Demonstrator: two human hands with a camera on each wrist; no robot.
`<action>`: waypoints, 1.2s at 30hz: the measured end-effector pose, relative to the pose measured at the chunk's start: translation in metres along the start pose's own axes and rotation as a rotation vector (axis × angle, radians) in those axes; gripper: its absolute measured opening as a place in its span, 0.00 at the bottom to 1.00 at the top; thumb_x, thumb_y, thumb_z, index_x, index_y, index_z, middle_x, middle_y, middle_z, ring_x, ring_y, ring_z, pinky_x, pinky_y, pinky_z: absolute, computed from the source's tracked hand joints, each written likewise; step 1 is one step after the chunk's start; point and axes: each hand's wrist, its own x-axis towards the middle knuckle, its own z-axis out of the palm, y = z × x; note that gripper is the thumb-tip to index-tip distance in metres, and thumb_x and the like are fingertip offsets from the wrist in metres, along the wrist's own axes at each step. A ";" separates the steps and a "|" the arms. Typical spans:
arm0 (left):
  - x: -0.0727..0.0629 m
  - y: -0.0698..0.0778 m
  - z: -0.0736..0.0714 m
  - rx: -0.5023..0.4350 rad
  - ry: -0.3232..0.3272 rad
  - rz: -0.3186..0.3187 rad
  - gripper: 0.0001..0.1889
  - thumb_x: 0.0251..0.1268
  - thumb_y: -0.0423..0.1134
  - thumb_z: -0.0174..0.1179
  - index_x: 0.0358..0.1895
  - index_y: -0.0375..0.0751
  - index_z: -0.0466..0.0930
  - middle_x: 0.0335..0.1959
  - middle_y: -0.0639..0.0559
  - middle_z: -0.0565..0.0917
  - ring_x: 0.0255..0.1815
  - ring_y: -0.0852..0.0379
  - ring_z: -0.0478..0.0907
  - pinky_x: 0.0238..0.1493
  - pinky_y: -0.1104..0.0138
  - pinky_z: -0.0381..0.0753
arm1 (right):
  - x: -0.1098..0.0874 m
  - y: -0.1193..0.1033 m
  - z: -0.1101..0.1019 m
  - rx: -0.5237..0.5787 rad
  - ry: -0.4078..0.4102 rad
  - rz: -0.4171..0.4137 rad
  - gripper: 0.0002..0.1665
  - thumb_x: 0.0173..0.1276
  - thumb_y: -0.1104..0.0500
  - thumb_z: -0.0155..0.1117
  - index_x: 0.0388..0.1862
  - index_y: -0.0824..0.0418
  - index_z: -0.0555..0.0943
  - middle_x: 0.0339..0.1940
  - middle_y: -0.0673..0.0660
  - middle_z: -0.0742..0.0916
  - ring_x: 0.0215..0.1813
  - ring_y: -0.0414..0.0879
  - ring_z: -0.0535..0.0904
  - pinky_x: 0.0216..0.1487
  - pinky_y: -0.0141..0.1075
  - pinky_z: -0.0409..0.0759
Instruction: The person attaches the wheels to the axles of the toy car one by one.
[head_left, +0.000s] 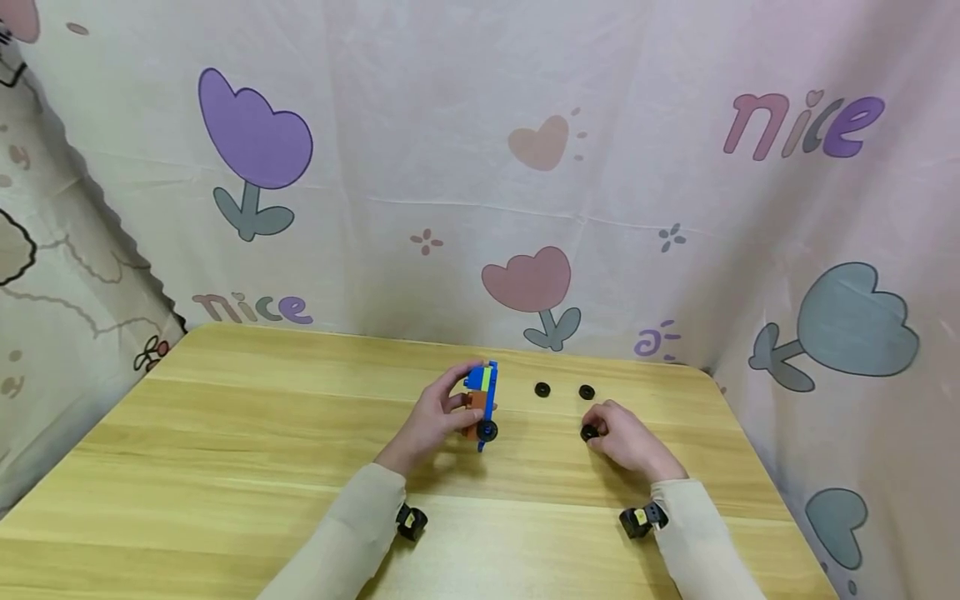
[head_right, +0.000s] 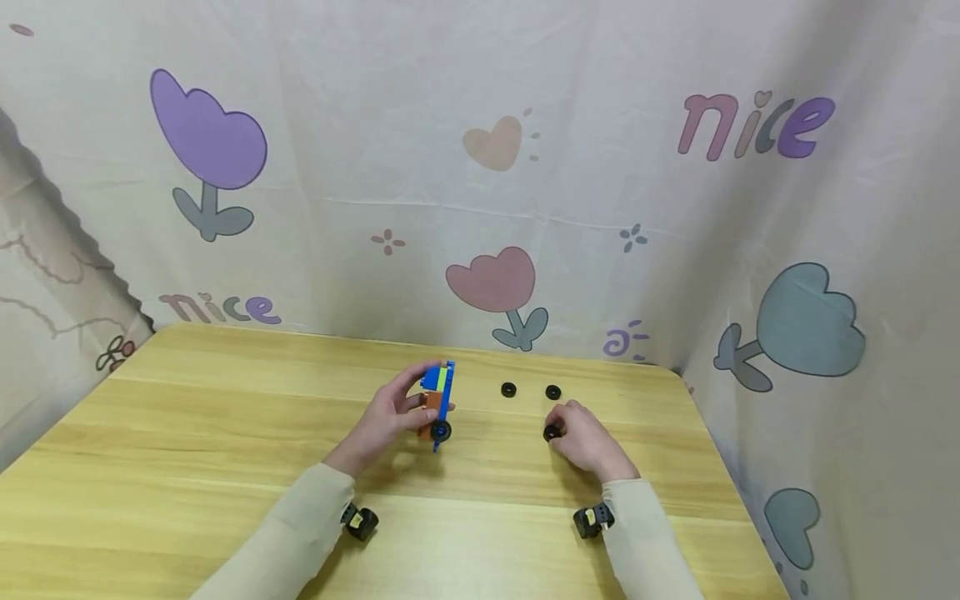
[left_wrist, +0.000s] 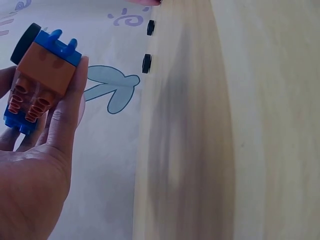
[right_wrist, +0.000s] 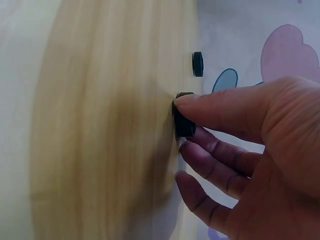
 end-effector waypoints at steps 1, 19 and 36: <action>0.000 0.000 0.000 0.000 0.000 -0.001 0.35 0.66 0.24 0.60 0.73 0.51 0.63 0.74 0.48 0.56 0.57 0.38 0.76 0.48 0.50 0.81 | 0.000 0.000 0.000 0.006 0.002 0.002 0.14 0.57 0.71 0.69 0.44 0.65 0.82 0.36 0.54 0.77 0.39 0.47 0.73 0.45 0.44 0.74; -0.003 0.001 0.001 -0.001 0.018 0.001 0.35 0.64 0.23 0.60 0.73 0.50 0.63 0.74 0.45 0.57 0.56 0.35 0.77 0.47 0.51 0.82 | -0.006 -0.022 -0.002 0.109 0.080 -0.067 0.19 0.57 0.70 0.69 0.49 0.66 0.80 0.40 0.52 0.79 0.41 0.46 0.76 0.43 0.42 0.77; -0.001 -0.002 0.006 -0.008 -0.011 0.027 0.36 0.64 0.22 0.60 0.73 0.47 0.62 0.74 0.43 0.56 0.56 0.35 0.77 0.46 0.51 0.82 | -0.014 -0.052 -0.005 0.136 0.158 -0.184 0.18 0.59 0.70 0.70 0.49 0.65 0.80 0.42 0.50 0.80 0.42 0.43 0.79 0.46 0.43 0.81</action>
